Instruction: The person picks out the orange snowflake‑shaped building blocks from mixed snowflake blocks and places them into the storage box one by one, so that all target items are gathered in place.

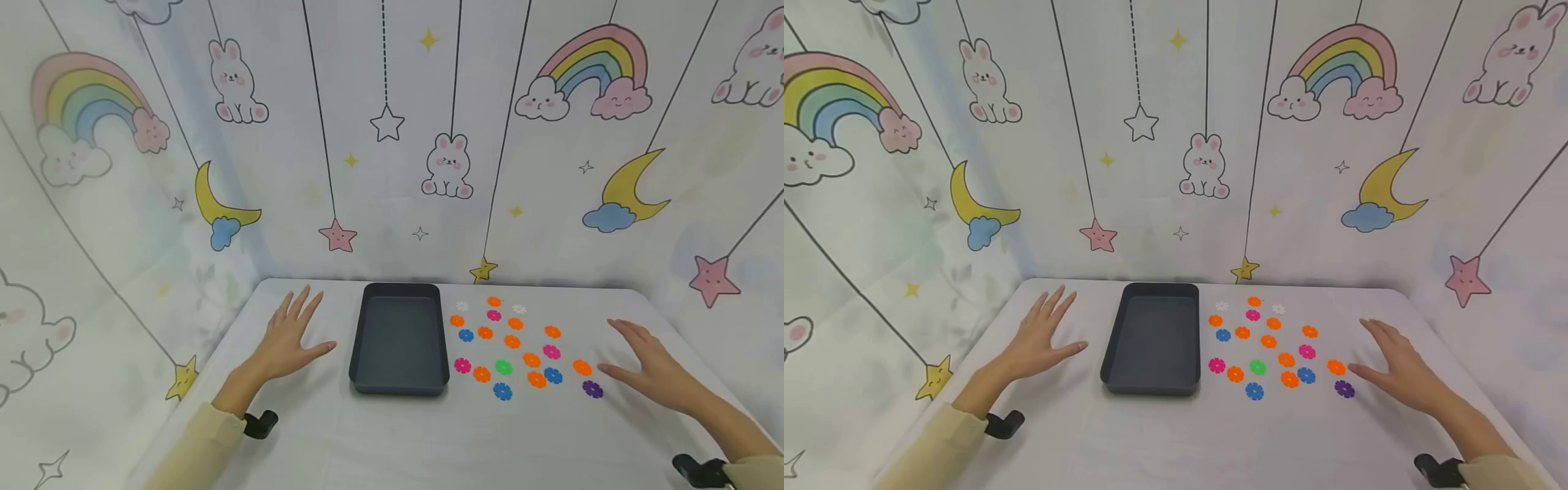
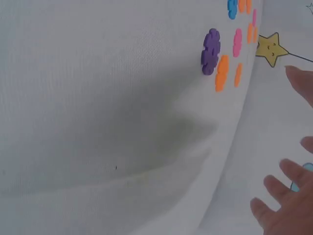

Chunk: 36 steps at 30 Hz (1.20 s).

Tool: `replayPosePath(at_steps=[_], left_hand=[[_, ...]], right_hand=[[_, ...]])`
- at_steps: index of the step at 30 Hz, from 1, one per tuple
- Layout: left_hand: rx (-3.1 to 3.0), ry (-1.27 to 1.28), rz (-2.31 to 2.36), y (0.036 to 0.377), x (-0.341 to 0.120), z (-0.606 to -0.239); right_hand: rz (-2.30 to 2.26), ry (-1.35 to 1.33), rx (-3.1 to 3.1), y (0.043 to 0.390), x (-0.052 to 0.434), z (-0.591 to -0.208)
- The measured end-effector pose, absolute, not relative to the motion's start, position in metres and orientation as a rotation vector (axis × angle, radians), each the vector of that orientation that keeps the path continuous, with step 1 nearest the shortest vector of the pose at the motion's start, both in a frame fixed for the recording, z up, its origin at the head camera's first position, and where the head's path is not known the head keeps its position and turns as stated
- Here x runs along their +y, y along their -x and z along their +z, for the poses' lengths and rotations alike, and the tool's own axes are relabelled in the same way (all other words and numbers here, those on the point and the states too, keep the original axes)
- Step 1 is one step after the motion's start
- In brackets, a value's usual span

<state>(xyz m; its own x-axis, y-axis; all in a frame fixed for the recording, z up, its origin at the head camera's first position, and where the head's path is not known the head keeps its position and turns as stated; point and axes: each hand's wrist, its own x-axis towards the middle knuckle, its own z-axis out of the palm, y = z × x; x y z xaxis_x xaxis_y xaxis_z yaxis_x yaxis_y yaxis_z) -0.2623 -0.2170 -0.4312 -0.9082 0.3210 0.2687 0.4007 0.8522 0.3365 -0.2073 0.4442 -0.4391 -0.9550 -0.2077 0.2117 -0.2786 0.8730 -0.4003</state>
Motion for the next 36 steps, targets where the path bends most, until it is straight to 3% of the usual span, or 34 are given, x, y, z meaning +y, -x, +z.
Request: replayPosePath(at_steps=[17, 36], left_hand=[[-2.855, 0.426, -1.338, 0.267, -0.191, -0.437], [-2.803, 0.215, -1.879, 0.283, -0.166, -0.454]], right_hand=[[0.799, -0.282, -3.008, 0.22, 0.43, -0.446], [0.844, -0.208, -3.118, 0.232, 0.425, -0.455]])
